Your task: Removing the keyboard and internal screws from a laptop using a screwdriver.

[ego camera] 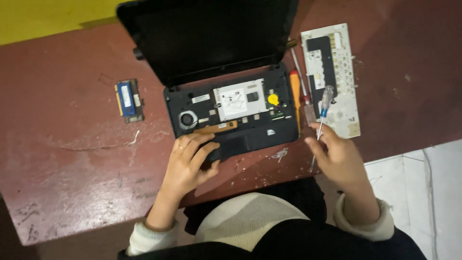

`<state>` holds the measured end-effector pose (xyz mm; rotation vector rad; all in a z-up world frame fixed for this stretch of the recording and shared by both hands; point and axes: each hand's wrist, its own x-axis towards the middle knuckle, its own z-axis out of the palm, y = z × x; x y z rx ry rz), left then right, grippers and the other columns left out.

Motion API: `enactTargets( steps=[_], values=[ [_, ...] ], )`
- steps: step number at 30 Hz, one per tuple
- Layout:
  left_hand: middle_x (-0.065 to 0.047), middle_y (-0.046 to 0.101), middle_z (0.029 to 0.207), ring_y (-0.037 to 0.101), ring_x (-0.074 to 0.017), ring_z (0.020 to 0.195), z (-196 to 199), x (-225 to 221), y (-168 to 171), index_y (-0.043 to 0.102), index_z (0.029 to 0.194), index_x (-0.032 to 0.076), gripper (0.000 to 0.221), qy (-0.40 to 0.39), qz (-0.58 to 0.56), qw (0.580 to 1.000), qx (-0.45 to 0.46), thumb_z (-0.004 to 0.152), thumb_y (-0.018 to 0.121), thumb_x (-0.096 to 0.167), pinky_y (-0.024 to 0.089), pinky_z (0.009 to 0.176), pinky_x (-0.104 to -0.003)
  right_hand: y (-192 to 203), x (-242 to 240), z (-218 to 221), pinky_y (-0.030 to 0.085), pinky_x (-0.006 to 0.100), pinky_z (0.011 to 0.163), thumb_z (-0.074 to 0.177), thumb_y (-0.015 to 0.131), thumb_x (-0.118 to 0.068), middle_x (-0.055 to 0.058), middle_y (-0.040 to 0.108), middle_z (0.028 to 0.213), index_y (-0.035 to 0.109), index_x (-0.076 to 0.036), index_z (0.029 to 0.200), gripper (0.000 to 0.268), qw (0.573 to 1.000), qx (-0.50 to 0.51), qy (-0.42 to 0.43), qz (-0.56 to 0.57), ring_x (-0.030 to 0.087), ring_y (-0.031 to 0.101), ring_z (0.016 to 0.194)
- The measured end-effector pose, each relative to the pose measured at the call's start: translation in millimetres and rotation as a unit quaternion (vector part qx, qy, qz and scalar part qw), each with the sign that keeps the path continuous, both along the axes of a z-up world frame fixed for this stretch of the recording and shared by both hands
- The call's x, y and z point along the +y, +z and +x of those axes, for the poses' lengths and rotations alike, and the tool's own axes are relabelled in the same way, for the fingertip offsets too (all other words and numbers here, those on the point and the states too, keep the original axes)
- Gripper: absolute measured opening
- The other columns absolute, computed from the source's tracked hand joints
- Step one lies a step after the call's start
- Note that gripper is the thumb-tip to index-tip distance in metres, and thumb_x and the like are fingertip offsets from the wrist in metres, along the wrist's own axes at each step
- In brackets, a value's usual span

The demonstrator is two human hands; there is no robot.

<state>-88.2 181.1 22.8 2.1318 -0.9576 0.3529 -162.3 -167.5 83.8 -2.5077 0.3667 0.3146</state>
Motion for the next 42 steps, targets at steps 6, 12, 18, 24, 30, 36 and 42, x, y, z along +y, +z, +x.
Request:
enactTargets(
  steps=[6, 12, 18, 24, 30, 36, 42],
  values=[
    [-0.008, 0.071, 0.107, 0.067, -0.0321, 0.094, 0.1, -0.9, 16.1, 0.073, 0.102, 0.011, 0.025, 0.022, 0.019, 1.0, -0.001, 0.085, 0.075, 0.031, 0.051, 0.083, -0.042, 3.4, -54.0, 10.4, 0.055, 0.051, 0.071, 0.103, 0.067, -0.039, 0.018, 0.075, 0.078, 0.075, -0.018, 0.127, 0.034, 0.99, -0.047, -0.02, -0.134, 0.044, 0.072, 0.078],
    [-0.013, 0.067, 0.118, 0.063, -0.0298, 0.104, 0.1, 1.0, 33.8, 0.056, 0.102, 0.008, 0.029, -0.001, 0.086, 0.996, 0.037, 0.084, 0.075, 0.021, 0.046, 0.084, -0.041, 8.2, -43.1, 28.4, 0.049, 0.041, 0.06, 0.1, 0.056, -0.035, 0.01, 0.081, 0.088, 0.062, -0.019, 0.148, 0.05, 0.996, 0.057, -0.038, -0.057, 0.022, 0.058, 0.046],
    [-0.011, 0.067, 0.123, 0.061, -0.0302, 0.107, -1.8, 4.4, 28.8, 0.044, 0.095, 0.012, 0.038, 0.011, 0.097, 0.993, 0.067, 0.08, 0.077, 0.023, 0.044, 0.084, -0.043, -56.1, -15.0, 31.6, 0.041, 0.03, 0.036, 0.101, 0.058, -0.024, -0.001, 0.051, 0.052, 0.048, -0.009, 0.15, 0.053, 0.988, -0.029, 0.112, -0.101, 0.015, 0.049, 0.04],
    [-0.009, 0.065, 0.123, 0.059, -0.0285, 0.109, -3.9, 0.5, 23.4, 0.049, 0.096, 0.012, 0.036, 0.022, 0.115, 0.99, 0.084, 0.079, 0.078, 0.024, 0.043, 0.087, -0.042, -62.7, -11.5, 29.5, 0.039, 0.031, 0.038, 0.107, 0.052, -0.04, 0.003, 0.067, 0.072, 0.06, -0.014, 0.144, 0.046, 0.97, -0.131, 0.085, -0.186, 0.018, 0.057, 0.047],
    [-0.009, 0.064, 0.121, 0.059, -0.0284, 0.108, -5.5, -3.8, 21.7, 0.051, 0.097, 0.011, 0.034, 0.032, 0.114, 0.989, 0.086, 0.081, 0.077, 0.025, 0.041, 0.087, -0.043, -67.0, -10.0, 24.1, 0.041, 0.025, 0.037, 0.099, 0.072, -0.045, 0.001, 0.066, 0.082, 0.071, -0.011, 0.12, 0.039, 0.945, -0.143, 0.032, -0.292, 0.013, 0.059, 0.053],
    [-0.009, 0.064, 0.122, 0.057, -0.0256, 0.108, -6.8, -2.5, 13.1, 0.051, 0.095, 0.012, 0.032, 0.033, 0.118, 0.989, 0.088, 0.08, 0.077, 0.024, 0.042, 0.088, -0.039, -50.3, -3.9, 25.5, 0.034, 0.025, 0.038, 0.091, 0.08, -0.025, 0.004, 0.063, 0.078, 0.068, -0.009, 0.081, 0.022, 0.928, -0.245, 0.005, -0.28, 0.009, 0.043, 0.048],
    [-0.008, 0.064, 0.122, 0.057, -0.0258, 0.109, -7.7, -4.0, 8.6, 0.052, 0.094, 0.013, 0.032, 0.036, 0.116, 0.989, 0.086, 0.078, 0.079, 0.022, 0.042, 0.088, -0.04, 1.7, -29.5, 16.8, 0.046, 0.033, 0.061, 0.09, 0.087, -0.007, 0.009, 0.068, 0.098, 0.074, -0.006, 0.105, 0.02, 0.914, -0.342, -0.077, -0.205, 0.02, 0.06, 0.075]
  ],
)
